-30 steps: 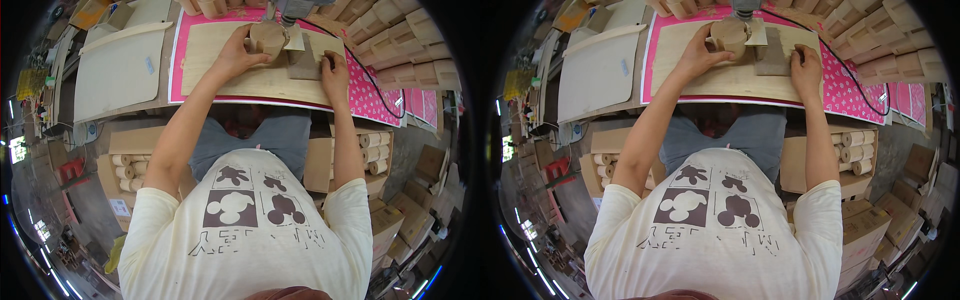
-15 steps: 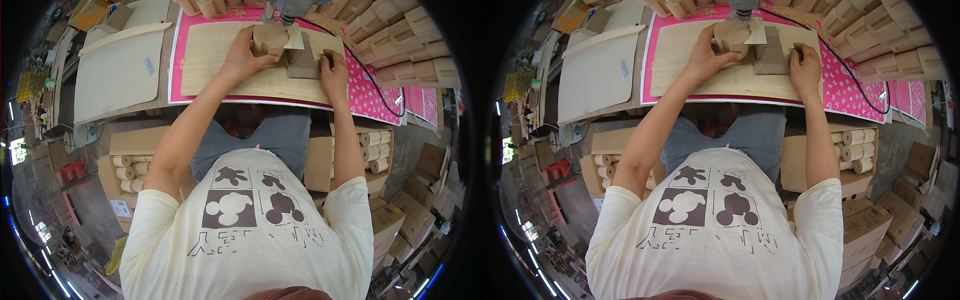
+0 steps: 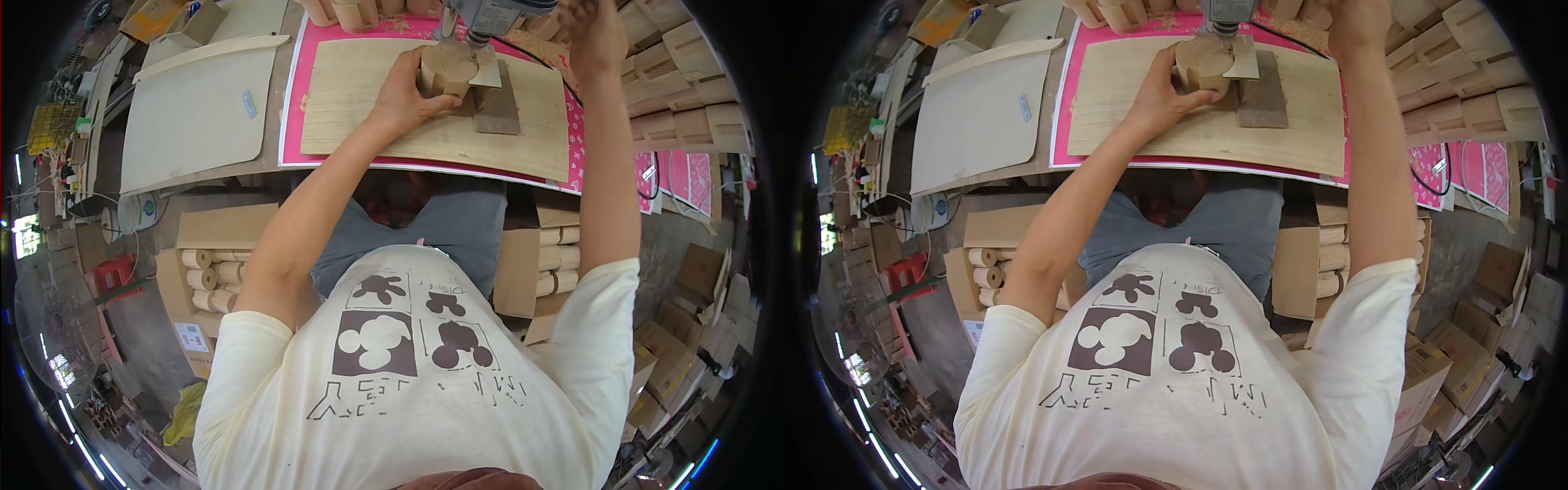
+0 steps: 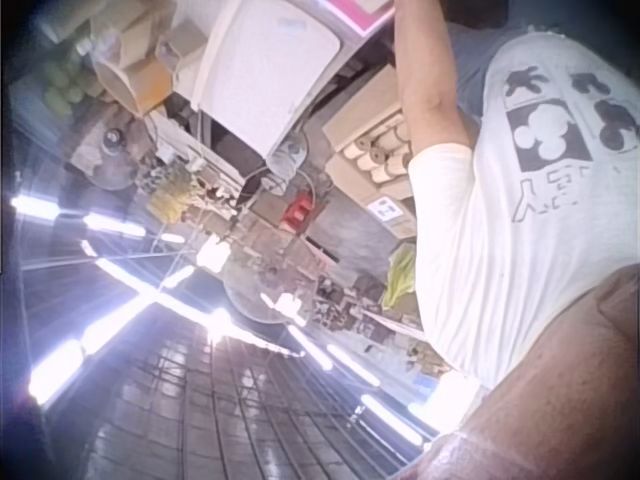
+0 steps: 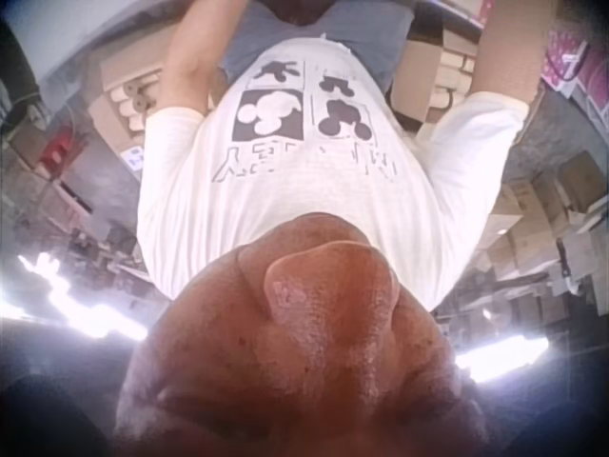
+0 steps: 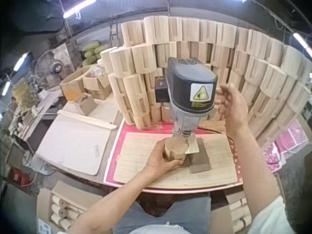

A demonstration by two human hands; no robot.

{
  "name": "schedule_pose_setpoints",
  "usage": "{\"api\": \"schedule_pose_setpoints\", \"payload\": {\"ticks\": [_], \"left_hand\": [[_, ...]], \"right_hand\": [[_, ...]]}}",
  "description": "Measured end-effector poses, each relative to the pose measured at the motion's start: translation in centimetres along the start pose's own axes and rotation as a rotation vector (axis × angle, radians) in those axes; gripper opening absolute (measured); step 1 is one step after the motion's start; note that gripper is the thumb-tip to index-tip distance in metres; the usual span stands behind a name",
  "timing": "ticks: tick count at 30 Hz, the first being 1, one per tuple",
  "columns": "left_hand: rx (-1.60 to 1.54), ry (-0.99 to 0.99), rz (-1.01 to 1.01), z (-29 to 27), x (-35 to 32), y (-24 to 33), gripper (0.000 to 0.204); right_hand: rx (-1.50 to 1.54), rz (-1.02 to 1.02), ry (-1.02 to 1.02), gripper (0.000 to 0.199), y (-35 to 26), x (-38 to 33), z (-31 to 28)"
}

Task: Operator uses a vertical router/drill press to process small cylindrical wooden blocks.

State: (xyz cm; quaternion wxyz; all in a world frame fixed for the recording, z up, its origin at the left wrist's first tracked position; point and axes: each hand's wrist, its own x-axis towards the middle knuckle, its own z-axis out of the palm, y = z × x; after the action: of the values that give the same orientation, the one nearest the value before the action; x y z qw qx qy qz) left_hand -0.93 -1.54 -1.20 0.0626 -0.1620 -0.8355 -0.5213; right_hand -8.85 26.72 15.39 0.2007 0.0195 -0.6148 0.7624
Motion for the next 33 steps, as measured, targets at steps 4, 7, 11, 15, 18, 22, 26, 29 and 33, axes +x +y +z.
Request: {"api": "schedule_pose_setpoints", "payload": {"ticks": [4,7,11,15,18,22,26,29,33], "left_hand": [[-0.001,0.024,0.075,0.2,0.0,-0.4,0.103],[-0.004,0.028,0.042,-0.5,-0.3,-0.4,0.102],[-0.071,0.036,0.047,0.0,0.0,0.2,0.099],[0.042,0.030,0.067,-0.4,-0.3,0.0,0.100],[0.002,0.014,0.067,0.1,0.0,0.1,0.100],[0.028,0.032,0.068,-0.5,-0.3,-0.2,0.101],[0.013,-0.001,0.061,-0.2,0.0,0.5,0.104],[0.034,0.001,0.042,-0.2,-0.1,0.4,0.105],[0.027,0.006,0.041,-0.3,-0.2,0.0,0.104]], "right_hand": [[0.073,-0.002,-0.143,0.042,-3.5,4.0,3.4],[-0.237,0.216,-0.034,0.031,-8.2,0.2,9.9],[-0.346,-0.035,-0.184,0.032,-5.7,2.3,3.4],[-0.093,-0.025,-0.279,0.031,-4.5,1.7,1.6],[-0.412,-0.318,-0.228,0.025,-7.2,-4.3,3.0],[-0.378,-0.340,-0.126,0.031,-3.3,-6.5,0.4],[-0.295,-0.432,-0.107,0.026,-0.2,-10.5,-0.8],[-0.280,-0.521,-0.131,0.024,0.7,-11.1,-0.8],[-0.255,-0.528,-0.166,0.024,0.4,-9.7,-0.5]]}}
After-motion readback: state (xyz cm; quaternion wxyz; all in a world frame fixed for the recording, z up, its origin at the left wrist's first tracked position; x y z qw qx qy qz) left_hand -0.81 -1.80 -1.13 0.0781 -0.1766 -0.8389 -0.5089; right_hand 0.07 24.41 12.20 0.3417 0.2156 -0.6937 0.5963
